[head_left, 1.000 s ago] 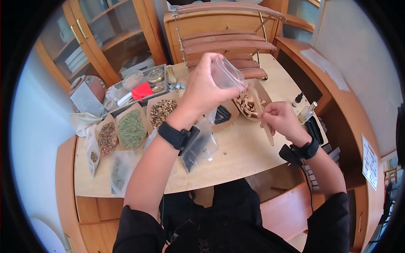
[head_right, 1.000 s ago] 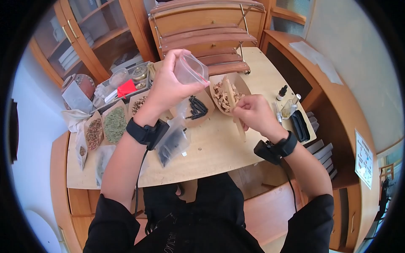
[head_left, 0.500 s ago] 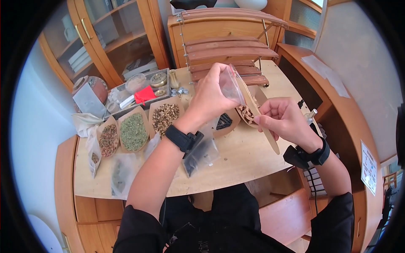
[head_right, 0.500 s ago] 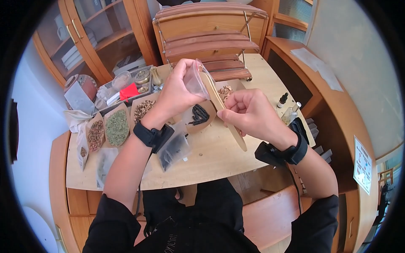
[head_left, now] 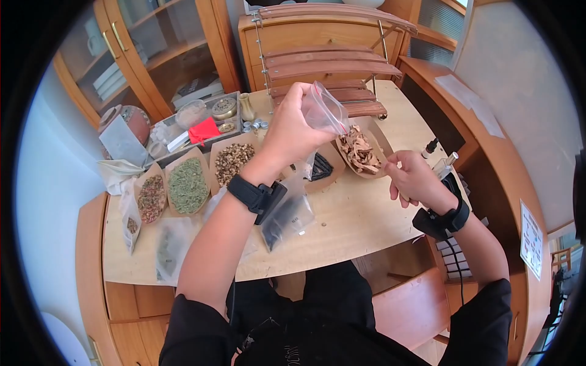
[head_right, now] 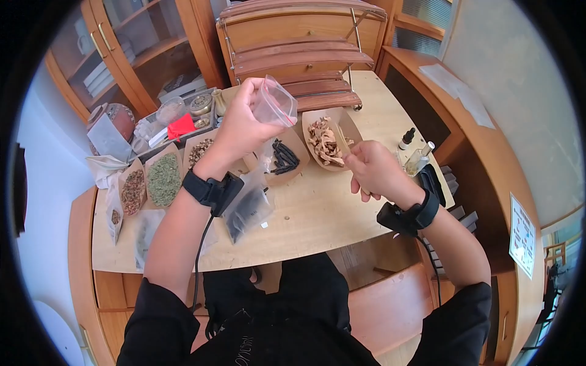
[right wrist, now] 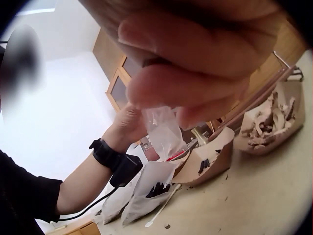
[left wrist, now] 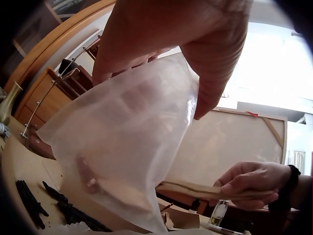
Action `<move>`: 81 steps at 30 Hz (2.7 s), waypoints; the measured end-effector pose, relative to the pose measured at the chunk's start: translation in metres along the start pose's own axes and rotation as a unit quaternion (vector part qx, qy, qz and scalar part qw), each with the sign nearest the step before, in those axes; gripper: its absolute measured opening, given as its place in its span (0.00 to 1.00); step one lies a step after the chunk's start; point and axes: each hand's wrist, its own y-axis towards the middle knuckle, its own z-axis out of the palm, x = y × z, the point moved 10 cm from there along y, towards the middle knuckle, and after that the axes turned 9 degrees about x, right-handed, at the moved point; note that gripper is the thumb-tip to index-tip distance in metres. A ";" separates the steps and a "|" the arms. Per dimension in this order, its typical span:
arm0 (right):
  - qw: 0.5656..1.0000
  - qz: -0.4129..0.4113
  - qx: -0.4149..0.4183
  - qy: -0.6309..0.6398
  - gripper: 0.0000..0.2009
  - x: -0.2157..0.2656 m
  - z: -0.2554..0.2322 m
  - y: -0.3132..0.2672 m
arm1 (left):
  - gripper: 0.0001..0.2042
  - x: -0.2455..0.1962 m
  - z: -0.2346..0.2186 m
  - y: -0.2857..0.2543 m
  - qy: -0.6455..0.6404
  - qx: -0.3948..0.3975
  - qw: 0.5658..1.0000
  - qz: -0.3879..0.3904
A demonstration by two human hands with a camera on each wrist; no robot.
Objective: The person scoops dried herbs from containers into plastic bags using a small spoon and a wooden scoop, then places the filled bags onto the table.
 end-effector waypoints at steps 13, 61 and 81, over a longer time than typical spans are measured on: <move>0.986 0.071 0.044 0.145 0.14 -0.044 0.010 0.006 | 0.31 -0.002 0.009 -0.002 0.000 0.043 0.999 -0.032; 0.891 -0.333 -0.256 -0.173 0.05 0.072 0.000 -0.066 | 0.31 -0.014 0.025 -0.011 0.022 0.041 0.998 -0.031; 0.991 0.123 -0.027 0.033 0.13 -0.047 -0.023 -0.041 | 0.30 -0.009 0.013 -0.010 0.006 0.029 0.999 -0.042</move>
